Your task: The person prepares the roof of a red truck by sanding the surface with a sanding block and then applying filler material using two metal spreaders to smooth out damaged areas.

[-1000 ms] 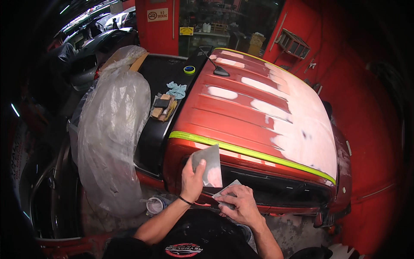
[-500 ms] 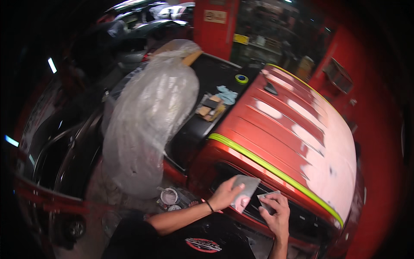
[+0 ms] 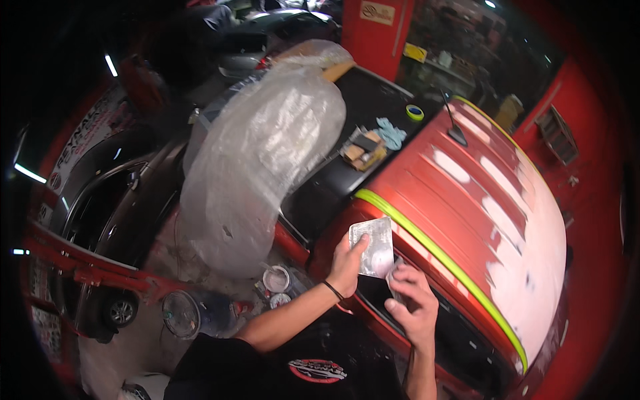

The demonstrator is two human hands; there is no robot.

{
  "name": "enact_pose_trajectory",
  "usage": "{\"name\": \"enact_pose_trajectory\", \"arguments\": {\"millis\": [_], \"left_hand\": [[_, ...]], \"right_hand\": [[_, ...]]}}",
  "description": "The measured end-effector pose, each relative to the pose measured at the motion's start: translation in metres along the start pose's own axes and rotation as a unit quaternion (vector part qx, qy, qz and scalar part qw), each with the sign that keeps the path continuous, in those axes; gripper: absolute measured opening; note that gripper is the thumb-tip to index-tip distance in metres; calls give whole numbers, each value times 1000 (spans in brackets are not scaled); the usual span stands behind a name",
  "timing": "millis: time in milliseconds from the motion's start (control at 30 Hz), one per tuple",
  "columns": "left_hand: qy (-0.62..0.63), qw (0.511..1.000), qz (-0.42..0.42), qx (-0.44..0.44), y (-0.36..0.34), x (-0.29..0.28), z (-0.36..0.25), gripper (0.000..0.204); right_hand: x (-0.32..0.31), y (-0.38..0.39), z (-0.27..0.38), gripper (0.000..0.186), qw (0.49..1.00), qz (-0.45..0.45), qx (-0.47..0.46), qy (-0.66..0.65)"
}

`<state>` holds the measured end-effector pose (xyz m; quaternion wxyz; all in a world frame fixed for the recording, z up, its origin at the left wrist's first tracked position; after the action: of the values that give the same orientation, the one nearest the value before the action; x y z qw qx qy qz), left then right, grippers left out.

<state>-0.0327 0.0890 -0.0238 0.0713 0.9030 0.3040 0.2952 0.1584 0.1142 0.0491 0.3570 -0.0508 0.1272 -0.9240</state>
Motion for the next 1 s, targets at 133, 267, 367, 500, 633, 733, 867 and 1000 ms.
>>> {"name": "enact_pose_trajectory", "arguments": {"millis": [133,267,367,500,633,733,867,1000], "left_hand": [[73,986,79,-127,17,-8,13,37],[-10,991,98,-88,17,-16,25,32],[-99,990,104,-10,11,-9,35,30],[-214,968,126,38,11,-7,45,34],[-200,971,134,13,14,0,54,34],[-180,975,131,-10,10,2,69,32],[7,979,114,-168,13,0,68,33],[21,961,128,-246,19,-4,63,36]], "right_hand": [[-29,11,-42,47,992,21,15,121],[-68,17,-11,38,936,61,40,345],[-44,15,5,32,951,13,-37,307],[-38,17,3,27,914,124,78,378],[-26,20,-15,23,920,18,3,393],[-36,27,-6,29,947,42,55,312],[-19,46,-24,40,994,-42,58,83],[-46,84,-52,45,978,-79,96,168]]}}
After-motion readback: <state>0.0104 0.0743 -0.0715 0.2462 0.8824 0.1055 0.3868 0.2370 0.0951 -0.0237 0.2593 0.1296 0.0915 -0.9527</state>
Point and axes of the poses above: each hand's wrist, its own y-axis away from the middle knuckle, its own x-axis out of the palm, z = x × y, the point moved 1 cm from there along -y, towards the middle knuckle, and after that the axes turned 9 degrees about -y, right-handed, at the moved point
